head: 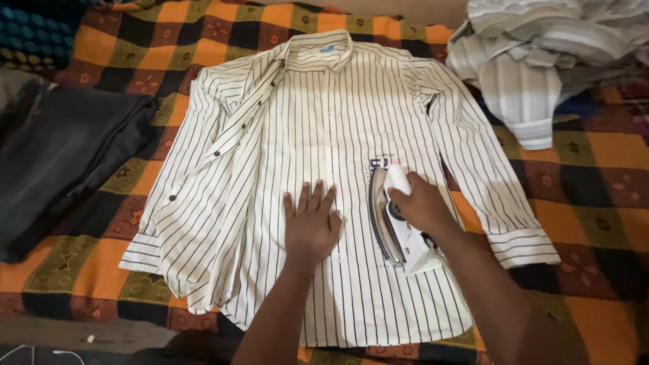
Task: The person irons a striped long-sleeve shirt laid out on a patterned bedspread. They smooth the fabric with one hand while moving the iron with the other across the front, sleeves, and collar. The shirt remains on the bed throughout the clip.
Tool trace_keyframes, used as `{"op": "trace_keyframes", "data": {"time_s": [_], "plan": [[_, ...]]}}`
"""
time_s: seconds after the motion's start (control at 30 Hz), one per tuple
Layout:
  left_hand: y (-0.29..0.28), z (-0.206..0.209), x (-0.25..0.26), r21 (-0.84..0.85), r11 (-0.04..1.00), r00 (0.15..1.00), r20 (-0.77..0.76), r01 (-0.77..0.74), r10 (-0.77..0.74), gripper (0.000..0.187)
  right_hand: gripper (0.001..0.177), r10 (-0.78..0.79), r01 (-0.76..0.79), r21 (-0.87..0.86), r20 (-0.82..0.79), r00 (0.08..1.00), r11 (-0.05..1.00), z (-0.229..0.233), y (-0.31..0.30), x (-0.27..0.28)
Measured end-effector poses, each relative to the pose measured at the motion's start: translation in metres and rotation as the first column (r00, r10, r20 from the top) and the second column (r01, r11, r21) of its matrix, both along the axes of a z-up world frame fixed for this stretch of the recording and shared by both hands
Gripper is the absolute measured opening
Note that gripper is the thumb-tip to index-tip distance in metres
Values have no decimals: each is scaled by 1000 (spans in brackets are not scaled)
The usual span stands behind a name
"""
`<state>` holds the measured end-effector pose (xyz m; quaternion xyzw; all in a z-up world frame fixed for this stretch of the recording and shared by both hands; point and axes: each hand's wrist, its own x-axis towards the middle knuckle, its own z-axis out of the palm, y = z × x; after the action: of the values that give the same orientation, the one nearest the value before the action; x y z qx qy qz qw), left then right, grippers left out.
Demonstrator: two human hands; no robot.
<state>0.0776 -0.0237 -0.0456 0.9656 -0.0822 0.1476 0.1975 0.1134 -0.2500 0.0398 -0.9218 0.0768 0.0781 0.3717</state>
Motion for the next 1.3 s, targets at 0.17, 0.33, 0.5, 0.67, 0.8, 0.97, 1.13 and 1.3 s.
{"op": "trace_keyframes", "data": {"time_s": [0.17,0.33,0.5,0.67,0.8,0.97,1.13,1.3], "plan": [[-1,-5,1,-74,997,997,71,-30,35,52,45,14,-14,15,25,1000,1000,-12,-3,22],[0,-4,1,-90,996,995,99,-25,34,52,49,25,-15,179,-54,998,984,-24,-5,41],[0,-4,1,-82,996,993,109,-26,35,50,45,56,-61,87,65,996,994,-28,1,59],[1,-2,-1,-103,994,990,132,-25,38,51,39,26,-17,232,-33,999,973,-13,17,65],[1,-3,2,-104,994,992,122,-19,32,52,40,22,0,216,-97,995,976,-2,28,71],[1,-5,1,-111,994,992,118,-19,32,52,40,64,-41,295,-69,996,954,-1,38,82],[1,-4,1,-109,994,991,129,-13,27,53,40,84,-56,291,-84,993,955,3,47,92],[2,-3,1,-110,994,989,142,-20,36,51,41,52,-13,293,-127,991,956,9,57,98]]}}
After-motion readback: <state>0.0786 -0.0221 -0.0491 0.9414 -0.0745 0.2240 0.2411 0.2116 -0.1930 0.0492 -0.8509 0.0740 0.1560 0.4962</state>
